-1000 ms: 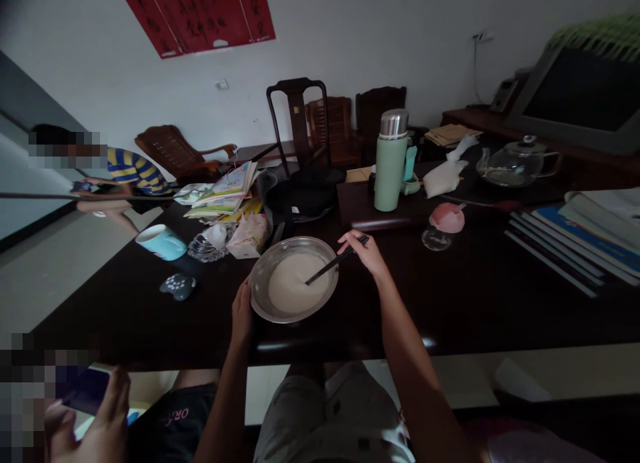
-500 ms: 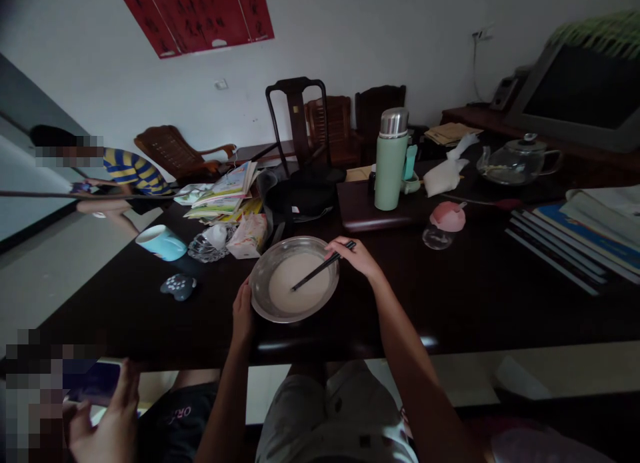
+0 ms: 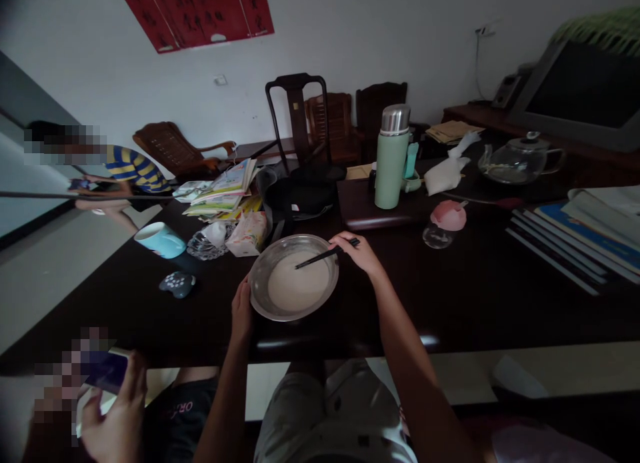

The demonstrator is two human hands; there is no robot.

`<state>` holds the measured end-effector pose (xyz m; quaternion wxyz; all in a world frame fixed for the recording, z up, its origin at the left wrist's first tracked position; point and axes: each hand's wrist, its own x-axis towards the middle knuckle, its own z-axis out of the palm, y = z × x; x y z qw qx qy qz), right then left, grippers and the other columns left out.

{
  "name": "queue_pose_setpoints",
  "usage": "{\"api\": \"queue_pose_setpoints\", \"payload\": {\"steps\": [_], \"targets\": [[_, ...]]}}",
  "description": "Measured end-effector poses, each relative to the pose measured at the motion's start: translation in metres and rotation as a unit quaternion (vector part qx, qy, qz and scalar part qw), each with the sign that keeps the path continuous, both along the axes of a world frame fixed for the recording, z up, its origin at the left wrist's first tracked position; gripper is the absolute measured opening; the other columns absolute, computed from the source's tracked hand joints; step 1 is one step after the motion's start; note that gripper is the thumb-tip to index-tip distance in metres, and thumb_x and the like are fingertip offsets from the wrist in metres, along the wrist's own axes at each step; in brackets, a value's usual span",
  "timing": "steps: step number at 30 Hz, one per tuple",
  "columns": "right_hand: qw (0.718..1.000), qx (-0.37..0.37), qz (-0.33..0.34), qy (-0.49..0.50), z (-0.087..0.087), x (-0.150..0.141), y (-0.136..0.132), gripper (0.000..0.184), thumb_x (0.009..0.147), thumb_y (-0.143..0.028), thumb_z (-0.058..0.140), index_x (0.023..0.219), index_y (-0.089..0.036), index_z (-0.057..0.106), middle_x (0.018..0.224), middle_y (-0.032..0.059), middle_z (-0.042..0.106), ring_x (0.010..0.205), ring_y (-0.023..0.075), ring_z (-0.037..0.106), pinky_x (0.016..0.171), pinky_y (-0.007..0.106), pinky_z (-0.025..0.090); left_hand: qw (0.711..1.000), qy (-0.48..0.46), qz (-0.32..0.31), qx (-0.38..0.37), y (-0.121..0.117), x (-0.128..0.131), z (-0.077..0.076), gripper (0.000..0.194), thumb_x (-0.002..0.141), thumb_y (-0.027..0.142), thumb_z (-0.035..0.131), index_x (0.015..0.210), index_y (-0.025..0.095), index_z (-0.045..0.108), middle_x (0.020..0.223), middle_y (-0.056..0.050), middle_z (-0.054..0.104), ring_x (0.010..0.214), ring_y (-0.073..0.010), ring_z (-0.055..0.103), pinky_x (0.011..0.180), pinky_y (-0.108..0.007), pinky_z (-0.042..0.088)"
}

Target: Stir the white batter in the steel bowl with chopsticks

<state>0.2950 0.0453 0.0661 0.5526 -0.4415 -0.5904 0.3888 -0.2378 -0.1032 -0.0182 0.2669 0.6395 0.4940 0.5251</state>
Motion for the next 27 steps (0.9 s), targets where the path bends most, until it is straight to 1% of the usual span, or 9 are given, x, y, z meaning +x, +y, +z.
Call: {"api": "queue_pose_setpoints", "payload": {"steps": [2, 4, 8, 10, 13, 16, 20, 24, 27], "targets": [[1.000, -0.007, -0.027, 0.007, -0.0002, 0.0025, -0.0001, 0.040, 0.086, -0.057, 0.056, 0.083, -0.020, 0.070, 0.075, 0.0049, 0.076, 0.075, 0.0201, 0.069, 0.068, 0.030, 0.048, 1.000, 0.008, -0.001, 0.011, 0.0033, 0.0005, -0.0010, 0.058, 0.101, 0.042, 0.007, 0.152, 0.030, 0.032, 0.154, 0.015, 0.026, 0.144, -0.0145, 0.012, 0.125, -0.032, 0.015], [1.000, -0.019, -0.008, 0.005, -0.0005, 0.0028, -0.0005, 0.040, 0.087, -0.056, 0.055, 0.081, -0.020, 0.070, 0.071, 0.0044, 0.075, 0.070, 0.0192, 0.068, 0.064, 0.029, 0.047, 1.000, 0.021, -0.002, 0.016, 0.0056, 0.0008, -0.0017, 0.058, 0.100, 0.044, 0.009, 0.151, 0.032, 0.033, 0.155, 0.015, 0.024, 0.144, -0.0161, 0.011, 0.124, -0.033, 0.021], [0.998, -0.004, 0.060, -0.009, -0.0014, -0.0020, -0.0002, 0.036, 0.087, -0.054, 0.058, 0.088, -0.021, 0.072, 0.083, 0.0047, 0.077, 0.083, 0.0209, 0.071, 0.078, 0.032, 0.051, 0.999, 0.042, 0.000, 0.007, 0.0057, -0.0001, -0.0031, 0.056, 0.100, 0.047, 0.010, 0.150, 0.036, 0.034, 0.156, 0.016, 0.024, 0.145, -0.0165, 0.012, 0.122, -0.032, 0.024], [0.999, 0.008, 0.031, -0.007, -0.0019, -0.0017, 0.0007, 0.036, 0.086, -0.055, 0.059, 0.089, -0.021, 0.072, 0.087, 0.0050, 0.077, 0.088, 0.0218, 0.070, 0.080, 0.033, 0.051, 0.999, 0.047, 0.008, -0.004, 0.0036, -0.0007, -0.0044, 0.057, 0.100, 0.045, 0.007, 0.151, 0.037, 0.032, 0.156, 0.017, 0.023, 0.145, -0.0165, 0.013, 0.122, -0.032, 0.022], [1.000, -0.005, -0.028, -0.004, -0.0026, 0.0022, 0.0015, 0.039, 0.086, -0.057, 0.057, 0.085, -0.020, 0.071, 0.081, 0.0054, 0.077, 0.081, 0.0213, 0.070, 0.070, 0.031, 0.050, 0.998, 0.055, 0.017, -0.022, -0.0005, -0.0016, -0.0066, 0.060, 0.100, 0.039, -0.001, 0.152, 0.035, 0.030, 0.156, 0.017, 0.024, 0.144, -0.0147, 0.015, 0.124, -0.031, 0.012], [1.000, -0.023, 0.003, -0.011, -0.0023, 0.0025, 0.0012, 0.040, 0.088, -0.056, 0.054, 0.084, -0.020, 0.071, 0.076, 0.0052, 0.076, 0.075, 0.0202, 0.070, 0.064, 0.029, 0.047, 0.998, 0.056, 0.012, -0.029, -0.0031, -0.0020, -0.0076, 0.063, 0.100, 0.033, -0.006, 0.153, 0.032, 0.029, 0.154, 0.017, 0.026, 0.142, -0.0114, 0.019, 0.123, -0.026, 0.007], [0.999, -0.008, 0.041, -0.009, -0.0008, -0.0006, 0.0005, 0.037, 0.086, -0.055, 0.058, 0.089, -0.021, 0.072, 0.084, 0.0051, 0.077, 0.084, 0.0210, 0.070, 0.074, 0.031, 0.050, 0.998, 0.059, -0.010, -0.015, -0.0033, 0.0009, -0.0042, 0.065, 0.099, 0.028, -0.009, 0.154, 0.031, 0.025, 0.153, 0.018, 0.025, 0.141, -0.0074, 0.020, 0.122, -0.020, 0.007], [1.000, -0.016, -0.005, -0.001, -0.0004, 0.0014, 0.0001, 0.040, 0.086, -0.057, 0.056, 0.085, -0.020, 0.071, 0.077, 0.0050, 0.076, 0.076, 0.0200, 0.069, 0.065, 0.029, 0.048, 0.998, 0.067, -0.014, 0.001, -0.0031, 0.0054, 0.0008, 0.064, 0.099, 0.029, -0.008, 0.154, 0.029, 0.024, 0.154, 0.018, 0.022, 0.142, -0.0088, 0.014, 0.123, -0.022, 0.005], [0.999, -0.024, 0.032, -0.004, -0.0008, -0.0001, 0.0002, 0.039, 0.087, -0.056, 0.056, 0.085, -0.020, 0.071, 0.076, 0.0046, 0.076, 0.076, 0.0199, 0.070, 0.067, 0.030, 0.048, 0.999, 0.046, -0.007, -0.004, -0.0031, 0.0049, 0.0016, 0.061, 0.100, 0.035, -0.003, 0.153, 0.031, 0.029, 0.154, 0.016, 0.025, 0.142, -0.0121, 0.015, 0.123, -0.027, 0.007]]}}
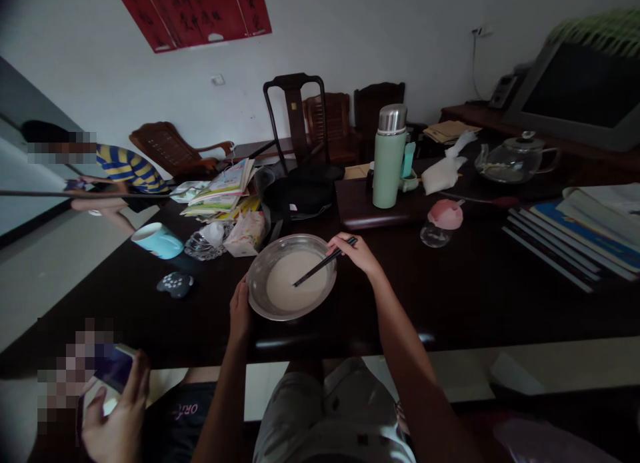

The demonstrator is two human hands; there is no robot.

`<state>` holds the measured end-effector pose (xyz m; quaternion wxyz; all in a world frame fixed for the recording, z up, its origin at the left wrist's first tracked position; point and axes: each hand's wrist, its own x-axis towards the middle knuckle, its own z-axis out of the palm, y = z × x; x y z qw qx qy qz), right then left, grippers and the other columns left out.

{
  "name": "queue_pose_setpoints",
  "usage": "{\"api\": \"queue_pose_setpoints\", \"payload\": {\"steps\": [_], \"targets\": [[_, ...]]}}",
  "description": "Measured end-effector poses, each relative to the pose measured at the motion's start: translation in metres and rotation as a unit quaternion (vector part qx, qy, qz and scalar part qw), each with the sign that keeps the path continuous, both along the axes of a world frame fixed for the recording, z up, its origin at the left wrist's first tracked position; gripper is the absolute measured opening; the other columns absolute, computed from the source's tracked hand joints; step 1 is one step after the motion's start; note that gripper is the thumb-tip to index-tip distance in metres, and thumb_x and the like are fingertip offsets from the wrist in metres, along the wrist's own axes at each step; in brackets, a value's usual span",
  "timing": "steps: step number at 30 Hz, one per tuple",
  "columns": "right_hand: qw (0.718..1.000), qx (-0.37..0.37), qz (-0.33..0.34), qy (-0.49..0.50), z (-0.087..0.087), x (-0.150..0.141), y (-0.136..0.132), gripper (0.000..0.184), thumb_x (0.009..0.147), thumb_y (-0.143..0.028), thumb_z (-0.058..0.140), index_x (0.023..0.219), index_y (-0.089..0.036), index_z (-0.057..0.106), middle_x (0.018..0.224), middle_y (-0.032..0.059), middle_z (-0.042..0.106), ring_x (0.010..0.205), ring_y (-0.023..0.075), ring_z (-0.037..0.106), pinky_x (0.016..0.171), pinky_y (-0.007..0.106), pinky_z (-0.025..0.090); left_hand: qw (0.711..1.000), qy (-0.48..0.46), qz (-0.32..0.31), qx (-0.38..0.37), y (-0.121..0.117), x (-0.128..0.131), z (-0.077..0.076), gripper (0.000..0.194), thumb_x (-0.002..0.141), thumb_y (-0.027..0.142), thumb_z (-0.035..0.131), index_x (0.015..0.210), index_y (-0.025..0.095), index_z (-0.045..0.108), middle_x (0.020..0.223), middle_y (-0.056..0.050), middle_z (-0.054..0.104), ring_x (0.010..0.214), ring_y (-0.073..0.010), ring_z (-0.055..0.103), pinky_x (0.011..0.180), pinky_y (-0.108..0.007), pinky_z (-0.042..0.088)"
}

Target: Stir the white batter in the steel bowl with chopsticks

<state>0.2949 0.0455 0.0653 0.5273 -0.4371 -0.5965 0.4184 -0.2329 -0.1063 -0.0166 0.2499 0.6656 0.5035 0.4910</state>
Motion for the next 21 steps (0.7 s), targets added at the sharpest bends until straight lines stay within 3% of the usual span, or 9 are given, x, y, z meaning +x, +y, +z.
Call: {"api": "queue_pose_setpoints", "payload": {"steps": [4, 8, 12, 14, 18, 21], "targets": [[1.000, 0.018, 0.006, -0.003, 0.000, -0.002, 0.000, 0.037, 0.085, -0.056, 0.059, 0.088, -0.021, 0.072, 0.086, 0.0049, 0.078, 0.086, 0.0216, 0.070, 0.077, 0.033, 0.050, 0.998, -0.055, 0.014, -0.025, -0.001, -0.005, -0.002, 0.060, 0.100, 0.044, 0.004, 0.151, 0.033, 0.033, 0.153, 0.015, 0.027, 0.142, -0.0133, 0.017, 0.124, -0.027, 0.011], [0.999, 0.000, -0.046, -0.002, 0.000, 0.002, 0.000, 0.041, 0.086, -0.058, 0.056, 0.083, -0.020, 0.070, 0.076, 0.0051, 0.076, 0.075, 0.0200, 0.069, 0.064, 0.029, 0.048, 0.996, -0.081, 0.019, -0.035, -0.003, -0.009, -0.004, 0.060, 0.100, 0.044, 0.004, 0.151, 0.032, 0.033, 0.152, 0.015, 0.030, 0.142, -0.0127, 0.018, 0.125, -0.027, 0.011], [1.000, 0.002, 0.017, -0.006, 0.000, -0.001, -0.001, 0.037, 0.087, -0.054, 0.057, 0.086, -0.020, 0.071, 0.078, 0.0043, 0.077, 0.077, 0.0193, 0.070, 0.069, 0.030, 0.049, 0.997, -0.064, 0.015, -0.028, -0.005, -0.005, -0.001, 0.061, 0.100, 0.043, 0.002, 0.152, 0.031, 0.032, 0.152, 0.016, 0.029, 0.142, -0.0119, 0.017, 0.124, -0.025, 0.009], [1.000, 0.014, 0.014, -0.003, 0.000, -0.002, 0.000, 0.035, 0.086, -0.053, 0.059, 0.089, -0.021, 0.071, 0.084, 0.0044, 0.077, 0.083, 0.0197, 0.070, 0.075, 0.031, 0.050, 0.999, -0.042, 0.019, -0.017, -0.006, -0.002, 0.003, 0.061, 0.100, 0.042, 0.001, 0.152, 0.031, 0.031, 0.153, 0.016, 0.027, 0.143, -0.0111, 0.017, 0.124, -0.024, 0.009], [0.999, 0.004, -0.050, 0.001, -0.001, 0.001, 0.000, 0.040, 0.086, -0.056, 0.056, 0.085, -0.020, 0.070, 0.079, 0.0055, 0.077, 0.077, 0.0197, 0.069, 0.065, 0.029, 0.047, 1.000, 0.002, 0.014, 0.011, -0.007, 0.004, 0.009, 0.060, 0.100, 0.042, 0.001, 0.152, 0.033, 0.029, 0.154, 0.017, 0.025, 0.142, -0.0141, 0.015, 0.124, -0.033, 0.020], [1.000, -0.006, -0.019, -0.004, -0.001, 0.001, 0.000, 0.040, 0.088, -0.056, 0.055, 0.085, -0.019, 0.071, 0.074, 0.0050, 0.076, 0.073, 0.0193, 0.069, 0.062, 0.028, 0.046, 1.000, 0.000, 0.019, 0.012, -0.006, 0.001, 0.008, 0.059, 0.099, 0.043, 0.002, 0.151, 0.036, 0.030, 0.152, 0.018, 0.027, 0.141, -0.0159, 0.018, 0.123, -0.036, 0.028]]}}
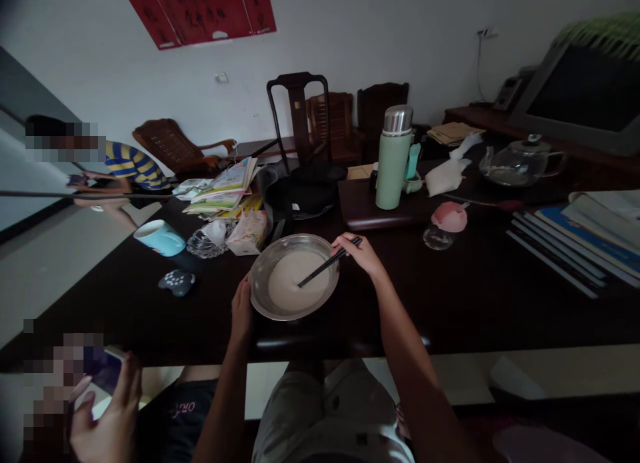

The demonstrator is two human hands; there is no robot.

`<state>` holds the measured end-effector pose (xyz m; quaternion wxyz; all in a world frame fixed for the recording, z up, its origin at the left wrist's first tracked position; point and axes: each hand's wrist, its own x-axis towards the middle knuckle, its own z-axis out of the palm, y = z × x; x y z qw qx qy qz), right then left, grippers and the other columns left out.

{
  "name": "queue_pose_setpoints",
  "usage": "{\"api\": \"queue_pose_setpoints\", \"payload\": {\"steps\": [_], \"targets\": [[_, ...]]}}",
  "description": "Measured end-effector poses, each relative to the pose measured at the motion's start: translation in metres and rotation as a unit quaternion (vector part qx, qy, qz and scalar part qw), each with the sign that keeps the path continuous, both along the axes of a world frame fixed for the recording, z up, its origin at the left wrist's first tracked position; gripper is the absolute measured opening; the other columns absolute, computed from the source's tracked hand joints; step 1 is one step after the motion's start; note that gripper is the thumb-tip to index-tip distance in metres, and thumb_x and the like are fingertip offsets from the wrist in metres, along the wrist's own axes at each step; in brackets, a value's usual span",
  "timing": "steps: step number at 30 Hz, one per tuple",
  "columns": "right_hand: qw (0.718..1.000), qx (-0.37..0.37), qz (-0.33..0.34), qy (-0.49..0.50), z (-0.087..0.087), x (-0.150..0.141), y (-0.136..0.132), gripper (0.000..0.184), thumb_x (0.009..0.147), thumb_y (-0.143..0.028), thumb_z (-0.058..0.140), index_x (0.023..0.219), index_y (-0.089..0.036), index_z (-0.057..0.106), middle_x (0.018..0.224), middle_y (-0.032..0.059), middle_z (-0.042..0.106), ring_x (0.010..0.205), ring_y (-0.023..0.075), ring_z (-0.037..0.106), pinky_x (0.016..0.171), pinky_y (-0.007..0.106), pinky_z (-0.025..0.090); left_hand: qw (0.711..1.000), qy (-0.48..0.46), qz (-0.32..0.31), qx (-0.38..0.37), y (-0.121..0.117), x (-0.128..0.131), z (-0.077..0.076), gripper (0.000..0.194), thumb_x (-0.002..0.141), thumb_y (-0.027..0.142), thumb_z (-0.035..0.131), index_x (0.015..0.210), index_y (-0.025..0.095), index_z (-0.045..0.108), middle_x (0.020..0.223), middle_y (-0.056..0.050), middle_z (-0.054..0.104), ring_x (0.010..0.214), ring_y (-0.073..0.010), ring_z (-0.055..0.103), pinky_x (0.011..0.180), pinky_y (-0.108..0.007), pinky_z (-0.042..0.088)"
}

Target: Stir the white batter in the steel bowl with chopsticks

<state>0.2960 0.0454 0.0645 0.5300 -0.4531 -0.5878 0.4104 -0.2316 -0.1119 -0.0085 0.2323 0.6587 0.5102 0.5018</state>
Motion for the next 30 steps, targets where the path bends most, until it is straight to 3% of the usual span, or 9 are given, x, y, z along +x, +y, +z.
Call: {"api": "queue_pose_setpoints", "payload": {"steps": [4, 8, 11, 15, 18, 20, 23, 25, 30], "targets": [[1.000, 0.018, 0.023, -0.006, 0.001, -0.002, -0.001, 0.036, 0.086, -0.055, 0.058, 0.090, -0.021, 0.071, 0.085, 0.0048, 0.077, 0.084, 0.0207, 0.071, 0.074, 0.031, 0.050, 1.000, -0.006, 0.009, -0.012, 0.001, -0.003, -0.001, 0.059, 0.099, 0.042, 0.002, 0.151, 0.039, 0.030, 0.151, 0.019, 0.026, 0.141, -0.0158, 0.017, 0.122, -0.034, 0.030], [0.999, 0.018, -0.039, -0.003, 0.001, 0.001, -0.001, 0.041, 0.086, -0.058, 0.056, 0.086, -0.021, 0.071, 0.080, 0.0059, 0.077, 0.079, 0.0209, 0.070, 0.065, 0.030, 0.048, 1.000, 0.007, -0.010, 0.010, 0.001, 0.003, 0.007, 0.058, 0.099, 0.045, 0.006, 0.152, 0.039, 0.029, 0.152, 0.019, 0.025, 0.142, -0.0185, 0.015, 0.119, -0.037, 0.036], [1.000, 0.006, -0.003, -0.001, 0.000, 0.001, 0.000, 0.040, 0.087, -0.057, 0.055, 0.086, -0.020, 0.071, 0.077, 0.0053, 0.076, 0.076, 0.0203, 0.070, 0.064, 0.029, 0.048, 0.999, 0.026, -0.022, 0.024, -0.001, 0.008, 0.011, 0.056, 0.098, 0.049, 0.012, 0.151, 0.041, 0.030, 0.152, 0.020, 0.028, 0.143, -0.0208, 0.013, 0.117, -0.042, 0.039], [1.000, 0.025, 0.014, 0.000, 0.000, -0.001, 0.001, 0.036, 0.085, -0.055, 0.059, 0.089, -0.021, 0.072, 0.088, 0.0050, 0.077, 0.087, 0.0209, 0.070, 0.076, 0.031, 0.050, 1.000, 0.000, -0.017, 0.013, -0.003, 0.001, 0.004, 0.058, 0.097, 0.051, 0.013, 0.151, 0.038, 0.030, 0.153, 0.018, 0.028, 0.143, -0.0196, 0.016, 0.122, -0.038, 0.028], [1.000, 0.015, -0.027, -0.002, 0.000, 0.000, 0.001, 0.040, 0.085, -0.058, 0.057, 0.085, -0.020, 0.071, 0.084, 0.0060, 0.077, 0.082, 0.0211, 0.070, 0.068, 0.030, 0.049, 0.999, -0.037, 0.005, -0.019, -0.004, -0.010, -0.006, 0.061, 0.098, 0.046, 0.006, 0.153, 0.033, 0.029, 0.153, 0.017, 0.027, 0.143, -0.0136, 0.019, 0.124, -0.025, 0.015], [1.000, -0.002, -0.015, -0.001, 0.001, 0.000, 0.000, 0.042, 0.086, -0.059, 0.056, 0.084, -0.020, 0.071, 0.079, 0.0059, 0.077, 0.079, 0.0208, 0.070, 0.065, 0.029, 0.048, 0.998, -0.045, 0.012, -0.033, -0.003, -0.013, -0.009, 0.062, 0.099, 0.041, 0.000, 0.153, 0.032, 0.029, 0.152, 0.017, 0.027, 0.142, -0.0109, 0.021, 0.123, -0.021, 0.012], [0.999, 0.008, 0.031, -0.003, 0.002, -0.001, -0.001, 0.040, 0.085, -0.058, 0.058, 0.086, -0.021, 0.072, 0.083, 0.0051, 0.077, 0.084, 0.0214, 0.071, 0.075, 0.032, 0.051, 0.999, -0.031, 0.001, -0.021, -0.003, -0.012, -0.008, 0.062, 0.098, 0.043, 0.001, 0.153, 0.034, 0.029, 0.152, 0.018, 0.028, 0.142, -0.0124, 0.021, 0.124, -0.025, 0.013], [0.999, 0.026, 0.026, -0.004, 0.002, -0.001, 0.000, 0.039, 0.084, -0.058, 0.059, 0.086, -0.021, 0.072, 0.087, 0.0049, 0.078, 0.088, 0.0217, 0.071, 0.080, 0.033, 0.051, 1.000, -0.017, -0.001, -0.012, -0.003, -0.010, -0.005, 0.061, 0.097, 0.047, 0.006, 0.152, 0.035, 0.029, 0.152, 0.019, 0.028, 0.143, -0.0141, 0.019, 0.125, -0.029, 0.014], [1.000, 0.002, -0.011, -0.003, 0.002, 0.002, 0.000, 0.043, 0.085, -0.060, 0.055, 0.085, -0.020, 0.071, 0.078, 0.0056, 0.077, 0.077, 0.0207, 0.070, 0.064, 0.029, 0.048, 0.999, -0.031, -0.001, -0.019, -0.004, -0.009, -0.004, 0.061, 0.097, 0.050, 0.010, 0.151, 0.034, 0.034, 0.151, 0.017, 0.031, 0.143, -0.0151, 0.019, 0.124, -0.030, 0.015]]}}
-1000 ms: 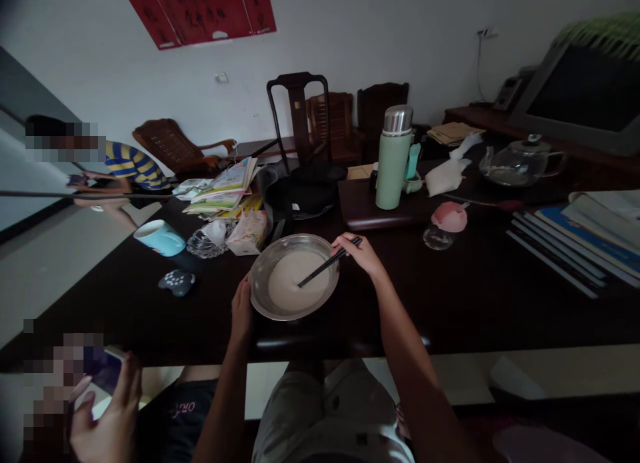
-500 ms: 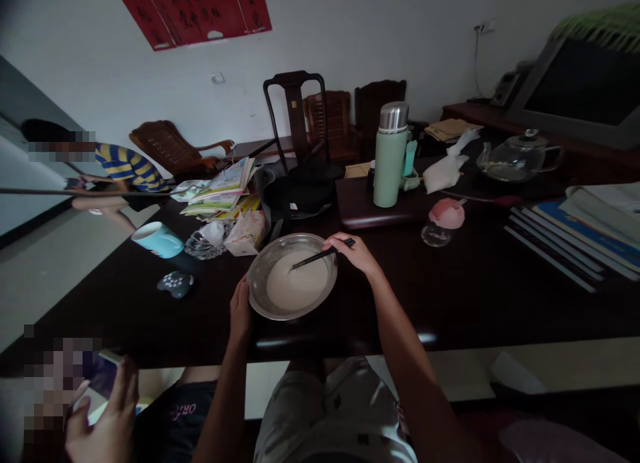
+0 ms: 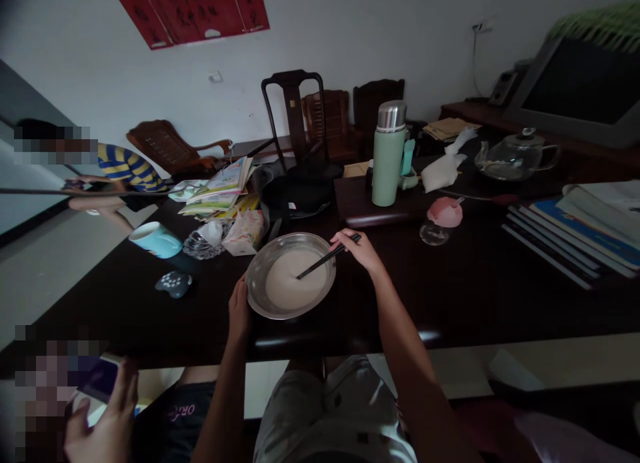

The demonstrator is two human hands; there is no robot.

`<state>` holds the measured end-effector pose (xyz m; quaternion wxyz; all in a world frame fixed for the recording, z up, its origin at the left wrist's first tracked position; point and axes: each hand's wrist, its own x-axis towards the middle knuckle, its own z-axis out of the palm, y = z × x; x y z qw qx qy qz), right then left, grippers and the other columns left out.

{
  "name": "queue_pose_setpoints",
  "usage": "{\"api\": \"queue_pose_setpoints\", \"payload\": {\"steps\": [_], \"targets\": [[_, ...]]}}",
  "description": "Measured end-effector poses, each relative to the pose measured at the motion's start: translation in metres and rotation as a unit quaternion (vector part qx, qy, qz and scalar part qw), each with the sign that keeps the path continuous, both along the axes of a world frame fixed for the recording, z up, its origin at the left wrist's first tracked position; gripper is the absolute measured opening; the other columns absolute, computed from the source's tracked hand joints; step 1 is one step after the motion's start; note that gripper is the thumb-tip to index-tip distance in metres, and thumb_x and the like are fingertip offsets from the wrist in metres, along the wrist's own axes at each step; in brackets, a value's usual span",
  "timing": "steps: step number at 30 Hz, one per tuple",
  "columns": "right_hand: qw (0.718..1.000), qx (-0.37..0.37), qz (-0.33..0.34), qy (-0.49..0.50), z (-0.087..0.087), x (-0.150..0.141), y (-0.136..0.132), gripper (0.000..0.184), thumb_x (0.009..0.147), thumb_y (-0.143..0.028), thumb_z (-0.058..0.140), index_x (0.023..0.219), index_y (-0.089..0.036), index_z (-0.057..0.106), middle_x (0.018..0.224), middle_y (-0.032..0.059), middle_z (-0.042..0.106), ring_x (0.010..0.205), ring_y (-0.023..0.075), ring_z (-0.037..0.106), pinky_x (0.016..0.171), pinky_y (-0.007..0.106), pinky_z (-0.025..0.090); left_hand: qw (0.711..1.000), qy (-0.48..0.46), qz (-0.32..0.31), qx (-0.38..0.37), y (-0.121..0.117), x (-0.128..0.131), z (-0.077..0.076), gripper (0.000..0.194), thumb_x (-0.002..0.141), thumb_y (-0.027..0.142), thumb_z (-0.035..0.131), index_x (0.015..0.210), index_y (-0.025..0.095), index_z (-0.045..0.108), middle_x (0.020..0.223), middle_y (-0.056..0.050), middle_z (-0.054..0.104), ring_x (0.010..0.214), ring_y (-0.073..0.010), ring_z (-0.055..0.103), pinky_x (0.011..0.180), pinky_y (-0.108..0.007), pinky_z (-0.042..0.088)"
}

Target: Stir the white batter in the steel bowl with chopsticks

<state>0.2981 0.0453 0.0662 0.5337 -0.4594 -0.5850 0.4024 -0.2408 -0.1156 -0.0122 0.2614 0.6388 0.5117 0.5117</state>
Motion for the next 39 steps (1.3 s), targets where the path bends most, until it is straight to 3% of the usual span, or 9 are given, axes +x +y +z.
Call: {"api": "queue_pose_setpoints", "payload": {"steps": [5, 11, 18, 22, 26, 29, 32, 36, 39], "targets": [[0.999, 0.019, 0.050, -0.001, 0.000, -0.005, 0.000, 0.038, 0.085, -0.057, 0.059, 0.086, -0.021, 0.072, 0.086, 0.0048, 0.077, 0.087, 0.0215, 0.071, 0.079, 0.033, 0.050, 0.998, -0.042, 0.028, -0.033, 0.001, -0.002, -0.003, 0.061, 0.098, 0.049, 0.009, 0.146, 0.035, 0.044, 0.150, 0.016, 0.034, 0.144, -0.0144, 0.018, 0.124, -0.028, 0.008], [1.000, -0.004, 0.005, -0.001, 0.001, -0.001, -0.001, 0.041, 0.086, -0.058, 0.056, 0.084, -0.020, 0.071, 0.077, 0.0054, 0.077, 0.076, 0.0204, 0.070, 0.064, 0.029, 0.048, 0.994, -0.060, 0.052, -0.072, 0.000, -0.005, -0.006, 0.062, 0.099, 0.044, 0.001, 0.144, 0.041, 0.045, 0.149, 0.020, 0.035, 0.143, -0.0123, 0.019, 0.124, -0.025, 0.003], [1.000, 0.019, 0.016, 0.002, -0.002, -0.003, 0.001, 0.037, 0.086, -0.055, 0.059, 0.086, -0.020, 0.072, 0.087, 0.0051, 0.078, 0.086, 0.0206, 0.070, 0.074, 0.030, 0.050, 0.995, -0.071, 0.027, -0.057, 0.002, -0.002, -0.009, 0.062, 0.097, 0.053, 0.010, 0.147, 0.035, 0.041, 0.151, 0.016, 0.037, 0.146, -0.0151, 0.012, 0.126, -0.031, 0.004], [1.000, -0.004, 0.007, -0.001, -0.003, -0.001, 0.001, 0.041, 0.088, -0.057, 0.055, 0.085, -0.020, 0.071, 0.077, 0.0052, 0.077, 0.077, 0.0198, 0.070, 0.063, 0.028, 0.047, 0.989, -0.071, 0.083, -0.103, 0.001, 0.015, 0.005, 0.064, 0.092, 0.064, 0.015, 0.144, 0.041, 0.043, 0.148, 0.015, 0.042, 0.148, -0.0190, 0.012, 0.126, -0.037, -0.001], [0.998, 0.015, 0.056, 0.000, -0.002, -0.005, 0.000, 0.037, 0.086, -0.055, 0.058, 0.088, -0.021, 0.072, 0.085, 0.0046, 0.077, 0.086, 0.0211, 0.071, 0.075, 0.031, 0.050, 0.982, -0.069, 0.123, -0.122, -0.005, 0.032, 0.027, 0.069, 0.088, 0.071, 0.015, 0.142, 0.040, 0.046, 0.149, 0.013, 0.043, 0.149, -0.0217, 0.012, 0.125, -0.037, -0.003], [1.000, 0.024, 0.010, 0.002, -0.002, -0.003, 0.001, 0.037, 0.086, -0.055, 0.058, 0.087, -0.021, 0.072, 0.087, 0.0051, 0.078, 0.086, 0.0209, 0.070, 0.073, 0.030, 0.049, 0.989, -0.045, 0.103, -0.098, 0.007, 0.065, 0.042, 0.067, 0.089, 0.069, 0.021, 0.140, 0.035, 0.050, 0.148, 0.007, 0.046, 0.149, -0.0246, 0.015, 0.125, -0.043, 0.007], [1.000, 0.004, -0.003, -0.001, -0.003, -0.001, 0.001, 0.038, 0.088, -0.055, 0.055, 0.085, -0.020, 0.071, 0.080, 0.0054, 0.077, 0.078, 0.0201, 0.070, 0.064, 0.028, 0.047, 0.992, -0.027, 0.063, -0.101, 0.051, 0.133, 0.050, 0.058, 0.089, 0.059, 0.038, 0.136, 0.029, 0.055, 0.142, 0.000, 0.055, 0.145, -0.0275, 0.031, 0.119, -0.046, 0.029], [0.999, 0.011, 0.052, 0.001, -0.003, -0.004, 0.002, 0.036, 0.087, -0.054, 0.057, 0.088, -0.021, 0.072, 0.083, 0.0047, 0.077, 0.083, 0.0207, 0.071, 0.072, 0.031, 0.050, 0.992, -0.040, 0.053, -0.106, 0.118, 0.218, 0.045, 0.050, 0.092, 0.049, 0.040, 0.133, 0.026, 0.058, 0.138, -0.004, 0.058, 0.137, -0.0280, 0.043, 0.114, -0.047, 0.037], [1.000, 0.025, 0.018, 0.003, -0.003, -0.003, 0.002, 0.037, 0.086, -0.055, 0.058, 0.088, -0.020, 0.072, 0.088, 0.0056, 0.077, 0.086, 0.0211, 0.070, 0.074, 0.031, 0.050, 0.995, -0.037, 0.052, -0.083, 0.135, 0.232, 0.034, 0.049, 0.093, 0.048, 0.039, 0.134, 0.027, 0.057, 0.137, -0.003, 0.059, 0.136, -0.0260, 0.045, 0.113, -0.044, 0.039]]}}
